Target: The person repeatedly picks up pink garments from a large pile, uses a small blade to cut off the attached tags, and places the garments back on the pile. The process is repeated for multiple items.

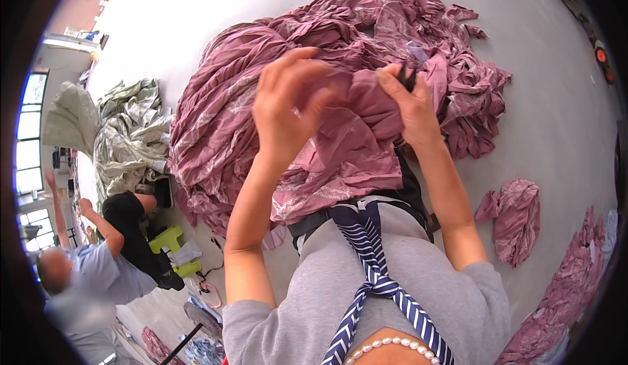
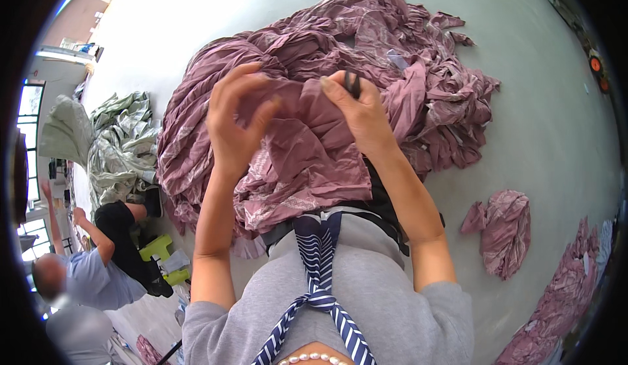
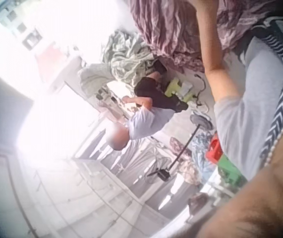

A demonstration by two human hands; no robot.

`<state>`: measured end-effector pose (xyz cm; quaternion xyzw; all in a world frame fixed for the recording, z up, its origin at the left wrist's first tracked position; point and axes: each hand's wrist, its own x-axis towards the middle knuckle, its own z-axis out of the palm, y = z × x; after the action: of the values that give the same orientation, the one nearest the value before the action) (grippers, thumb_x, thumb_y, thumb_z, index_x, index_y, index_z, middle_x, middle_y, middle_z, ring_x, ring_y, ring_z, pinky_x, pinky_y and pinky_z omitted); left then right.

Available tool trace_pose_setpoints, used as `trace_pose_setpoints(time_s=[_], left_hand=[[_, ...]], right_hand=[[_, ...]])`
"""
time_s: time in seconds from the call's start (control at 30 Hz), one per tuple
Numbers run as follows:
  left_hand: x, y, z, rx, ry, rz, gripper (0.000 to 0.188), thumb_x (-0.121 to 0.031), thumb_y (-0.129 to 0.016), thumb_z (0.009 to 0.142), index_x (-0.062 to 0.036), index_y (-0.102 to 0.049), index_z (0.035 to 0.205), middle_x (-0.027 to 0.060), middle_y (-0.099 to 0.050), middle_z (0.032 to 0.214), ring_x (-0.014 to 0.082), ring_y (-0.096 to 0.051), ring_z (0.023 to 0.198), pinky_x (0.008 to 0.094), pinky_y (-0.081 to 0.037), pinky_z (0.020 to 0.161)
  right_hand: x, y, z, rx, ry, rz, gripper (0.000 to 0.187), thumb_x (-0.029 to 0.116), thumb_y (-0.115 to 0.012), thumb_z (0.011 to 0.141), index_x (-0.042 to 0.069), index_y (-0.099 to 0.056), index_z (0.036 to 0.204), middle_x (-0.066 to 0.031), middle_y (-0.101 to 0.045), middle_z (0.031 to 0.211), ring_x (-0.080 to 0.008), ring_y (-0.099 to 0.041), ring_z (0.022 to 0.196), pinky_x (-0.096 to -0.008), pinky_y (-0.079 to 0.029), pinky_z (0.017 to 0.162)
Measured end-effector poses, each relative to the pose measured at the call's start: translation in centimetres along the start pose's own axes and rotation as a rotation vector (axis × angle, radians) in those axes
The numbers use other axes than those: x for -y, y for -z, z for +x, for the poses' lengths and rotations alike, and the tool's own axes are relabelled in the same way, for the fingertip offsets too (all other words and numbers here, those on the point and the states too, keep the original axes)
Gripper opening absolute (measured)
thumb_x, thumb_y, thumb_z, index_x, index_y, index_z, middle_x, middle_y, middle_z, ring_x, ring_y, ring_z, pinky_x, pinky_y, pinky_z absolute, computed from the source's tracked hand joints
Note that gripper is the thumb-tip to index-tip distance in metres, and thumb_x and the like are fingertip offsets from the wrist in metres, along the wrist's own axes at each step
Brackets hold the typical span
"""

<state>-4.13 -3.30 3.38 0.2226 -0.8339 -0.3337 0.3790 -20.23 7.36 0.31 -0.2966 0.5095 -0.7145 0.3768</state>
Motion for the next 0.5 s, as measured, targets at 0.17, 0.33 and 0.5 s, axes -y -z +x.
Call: trace_pose_setpoints(time_s=[0.17, 0.33, 0.5], left_hand=[[0.3, -1.5, -0.6, 0.387, -0.268, 0.040, 0.047, -0.024, -0.084, 0.062, -0.0036, -0.065, 0.099, 0.0092, -0.064, 0.089, 0.0258, -0.058, 0.077, 0.0312, -0.046, 0.067], [3.3, 0.0, -0.9, 0.495, -0.213, 0.092, 0.041, -0.021, -0.087, 0.056, -0.0027, -0.063, 0.084, 0.0053, -0.058, 0.074, 0.0209, -0.054, 0.068, 0.0301, -0.043, 0.061], [4.5, 2.2, -2.6, 0.607, 0.553, -0.369, 0.030, -0.008, -0.085, 0.065, -0.0008, -0.063, 0.085, -0.0006, -0.064, 0.077, 0.0063, -0.059, 0.069, 0.0208, -0.048, 0.062]], right_hand=[[-1.2, 0.4, 0.8, 0.061, -0.025, 0.038, 0.020, 0.018, -0.061, 0.093, 0.007, -0.061, 0.076, 0.0129, -0.041, 0.067, 0.0015, -0.034, 0.062, -0.0191, -0.027, 0.054], [-2.9, 1.6, 1.3, 0.027, -0.052, -0.003, 0.018, 0.018, -0.063, 0.092, 0.008, -0.062, 0.077, 0.0129, -0.042, 0.067, 0.0017, -0.033, 0.061, -0.0185, -0.026, 0.053], [-5.1, 3.7, 2.2, -0.129, -0.261, 0.094, 0.012, 0.016, -0.065, 0.090, 0.010, -0.064, 0.080, 0.0077, -0.057, 0.074, -0.0014, -0.050, 0.067, -0.0198, -0.041, 0.062]])
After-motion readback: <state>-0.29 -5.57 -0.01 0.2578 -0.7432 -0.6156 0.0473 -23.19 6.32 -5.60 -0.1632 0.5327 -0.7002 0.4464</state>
